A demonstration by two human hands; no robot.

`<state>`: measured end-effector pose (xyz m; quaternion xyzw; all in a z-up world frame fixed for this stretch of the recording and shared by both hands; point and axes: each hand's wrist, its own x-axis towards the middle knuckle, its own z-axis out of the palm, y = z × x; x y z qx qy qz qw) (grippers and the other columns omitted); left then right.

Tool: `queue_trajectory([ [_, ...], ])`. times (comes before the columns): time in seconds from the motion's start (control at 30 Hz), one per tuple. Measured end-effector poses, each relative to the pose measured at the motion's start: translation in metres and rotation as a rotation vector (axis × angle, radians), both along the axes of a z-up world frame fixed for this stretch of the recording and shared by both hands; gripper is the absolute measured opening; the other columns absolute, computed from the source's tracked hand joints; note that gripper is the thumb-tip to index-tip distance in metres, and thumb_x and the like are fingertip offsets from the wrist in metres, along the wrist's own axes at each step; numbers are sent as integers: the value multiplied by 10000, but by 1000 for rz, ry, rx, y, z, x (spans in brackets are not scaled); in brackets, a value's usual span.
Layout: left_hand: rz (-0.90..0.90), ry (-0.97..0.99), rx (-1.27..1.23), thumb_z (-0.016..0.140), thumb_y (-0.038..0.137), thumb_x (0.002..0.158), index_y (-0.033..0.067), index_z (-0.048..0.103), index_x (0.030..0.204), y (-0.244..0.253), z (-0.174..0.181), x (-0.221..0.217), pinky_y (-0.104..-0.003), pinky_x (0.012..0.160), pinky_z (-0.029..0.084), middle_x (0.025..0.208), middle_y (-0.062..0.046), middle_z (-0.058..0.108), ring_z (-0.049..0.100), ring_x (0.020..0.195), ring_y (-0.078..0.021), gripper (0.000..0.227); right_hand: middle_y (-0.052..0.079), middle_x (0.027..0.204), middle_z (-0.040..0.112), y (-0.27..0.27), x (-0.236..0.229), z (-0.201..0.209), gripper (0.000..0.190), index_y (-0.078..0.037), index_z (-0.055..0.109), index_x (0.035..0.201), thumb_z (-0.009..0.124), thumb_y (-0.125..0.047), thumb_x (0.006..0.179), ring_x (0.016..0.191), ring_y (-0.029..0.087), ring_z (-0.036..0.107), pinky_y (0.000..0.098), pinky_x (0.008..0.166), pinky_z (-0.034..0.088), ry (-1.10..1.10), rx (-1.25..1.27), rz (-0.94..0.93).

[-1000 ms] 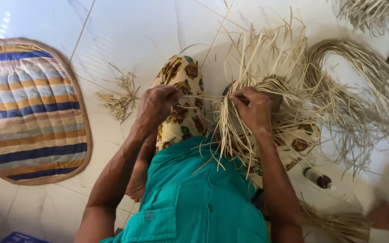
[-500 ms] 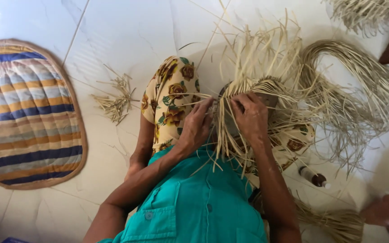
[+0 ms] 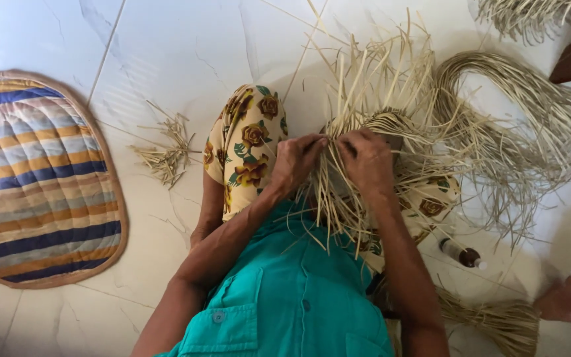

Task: Weaving dried straw or grass strands to create a circular object, likely a hat or basket base, using a wooden form.

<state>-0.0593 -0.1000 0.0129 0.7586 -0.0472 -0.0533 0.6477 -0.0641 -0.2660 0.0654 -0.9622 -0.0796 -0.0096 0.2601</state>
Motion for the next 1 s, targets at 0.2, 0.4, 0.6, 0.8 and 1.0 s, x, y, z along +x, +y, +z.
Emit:
queue_trajectory([
  [0.2,53,117,-38,648,271,881,127,739,890,-1,16,-1,-378,597,556,784,-123,699,680,842,-290,171,-97,731,609,-78,31,-4,164,-238,638,830,614,-308,976,744,30,615,206,770,489,-266,-1292,-61],
  [0.4,193,292,-56,681,235,809,117,740,876,-12,28,3,-432,657,527,752,-146,695,660,862,-353,148,126,1113,533,-71,-3,-47,255,-129,597,1128,594,-113,874,1094,379,477,506,978,323,-529,-844,264],
  [0.6,218,299,-55,668,173,792,97,720,900,-13,25,4,-310,670,515,759,-102,704,680,840,-210,142,158,1298,378,-44,5,-33,670,-109,411,1367,562,-145,716,1161,352,412,432,869,380,-387,-620,558],
  [0.8,108,312,-21,604,118,831,90,714,952,-6,19,9,-368,650,534,766,-108,712,693,781,-242,165,39,919,476,-12,37,-1,247,-144,596,990,569,-103,748,861,272,506,412,713,428,-303,-308,511],
  [1.0,91,396,-121,626,124,825,17,666,1009,-5,18,11,-377,654,526,787,-164,701,676,775,-243,217,156,1154,599,-29,37,29,520,-11,560,1161,648,98,661,995,252,592,355,801,528,495,713,161],
])
